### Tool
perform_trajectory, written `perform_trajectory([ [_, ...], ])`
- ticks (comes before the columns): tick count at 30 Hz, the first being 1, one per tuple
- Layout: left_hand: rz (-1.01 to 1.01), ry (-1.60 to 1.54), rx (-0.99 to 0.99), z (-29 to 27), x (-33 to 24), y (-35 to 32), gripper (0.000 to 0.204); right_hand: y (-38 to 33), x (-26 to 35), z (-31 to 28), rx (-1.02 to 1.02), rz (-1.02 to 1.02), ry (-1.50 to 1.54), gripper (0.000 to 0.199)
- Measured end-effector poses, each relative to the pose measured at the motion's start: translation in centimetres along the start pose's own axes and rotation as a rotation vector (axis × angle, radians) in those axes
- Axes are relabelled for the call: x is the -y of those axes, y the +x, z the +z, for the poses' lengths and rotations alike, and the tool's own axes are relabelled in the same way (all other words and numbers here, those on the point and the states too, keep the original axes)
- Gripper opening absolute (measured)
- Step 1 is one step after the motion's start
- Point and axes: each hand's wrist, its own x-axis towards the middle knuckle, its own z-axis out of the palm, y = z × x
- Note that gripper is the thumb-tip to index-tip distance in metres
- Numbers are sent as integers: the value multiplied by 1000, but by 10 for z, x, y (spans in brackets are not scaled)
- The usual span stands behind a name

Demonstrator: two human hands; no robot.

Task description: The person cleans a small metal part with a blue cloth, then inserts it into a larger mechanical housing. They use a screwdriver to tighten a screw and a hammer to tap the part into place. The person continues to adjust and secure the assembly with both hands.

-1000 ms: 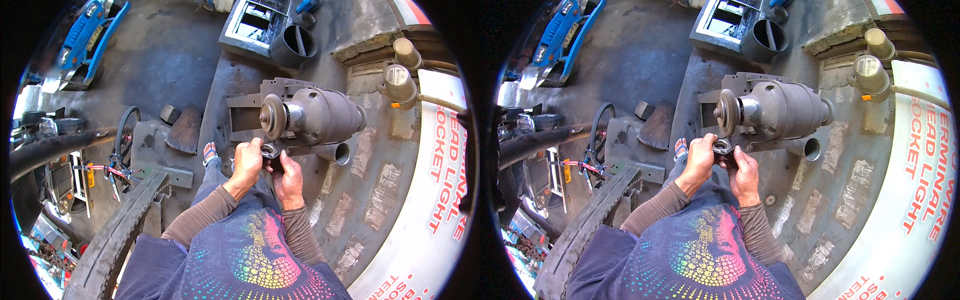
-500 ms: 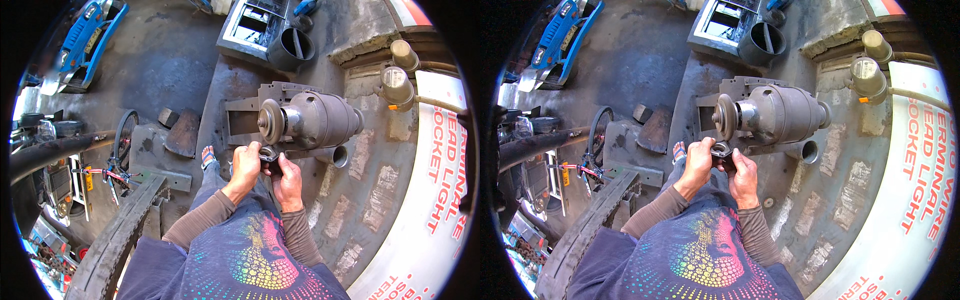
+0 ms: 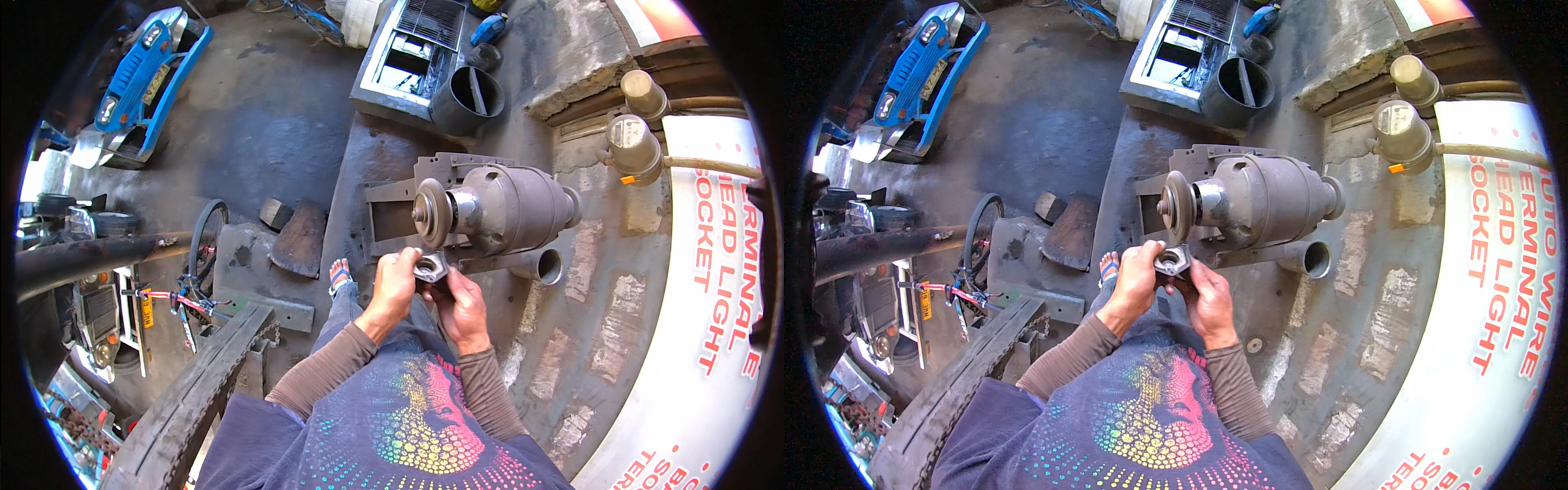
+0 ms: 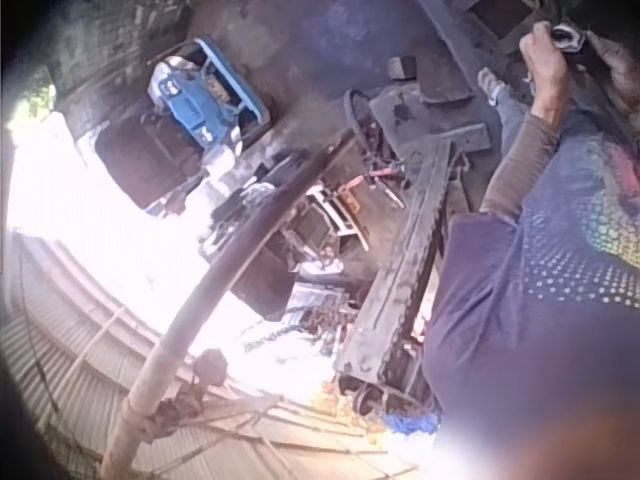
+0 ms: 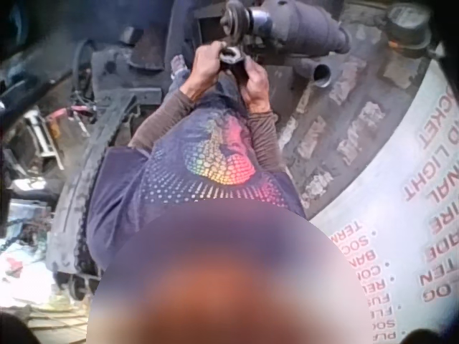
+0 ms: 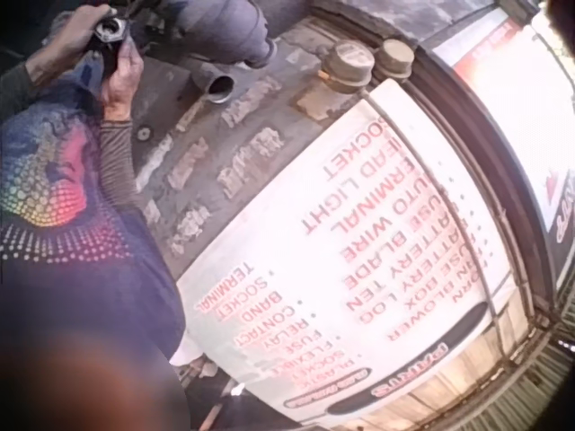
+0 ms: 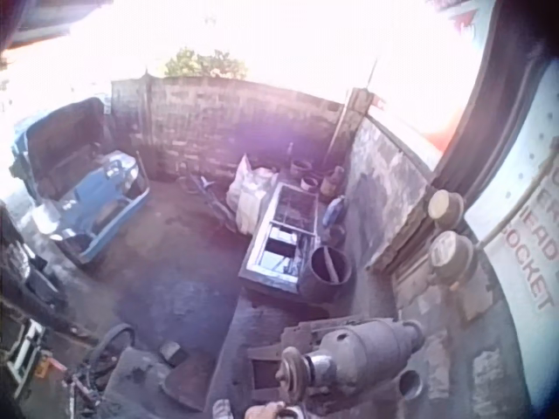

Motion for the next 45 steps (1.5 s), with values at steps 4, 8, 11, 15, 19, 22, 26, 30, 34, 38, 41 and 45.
perform_trajectory([
  [4, 237, 246, 182, -7, -17, -44, 36, 4, 6, -75, -331, 122, 126, 36],
  [8, 396, 275, 242, -7, -23, -87, 33, 59, -4, -153, -481, 18, 291, 29],
  [11, 635, 359, 160, -2, -16, -116, 32, 94, -9, -177, -600, 15, 252, 20],
  [15, 848, 397, -4, 10, 8, -157, 29, 108, 2, -175, -565, 23, 53, 13],
  [19, 898, 395, -244, 15, 40, -210, 28, 97, 15, -176, -431, 52, 47, 21],
  [22, 1039, 445, -371, 6, 67, -256, 25, 72, 7, -184, -448, 60, -223, 20],
  [26, 1212, 273, -580, -20, 118, -322, 21, 25, -44, -171, -101, 338, -656, 21],
  [30, 1226, 124, -800, -53, 197, -398, 23, -13, -137, -124, 874, 499, -1286, 22],
  [34, 1281, -141, -1031, -87, 306, -484, 27, -69, -258, -89, 1742, -60, -1870, 43],
  [38, 1288, -574, -1212, -113, 423, -572, 29, -180, -361, -50, 1981, 103, -2250, 70],
  [41, 1376, -765, -1434, -131, 497, -642, 31, -290, -419, 8, 2462, 215, -2089, 62],
  [45, 1583, -949, -1675, -150, 593, -720, 31, -427, -466, 45, 2241, 821, -1951, 30],
])
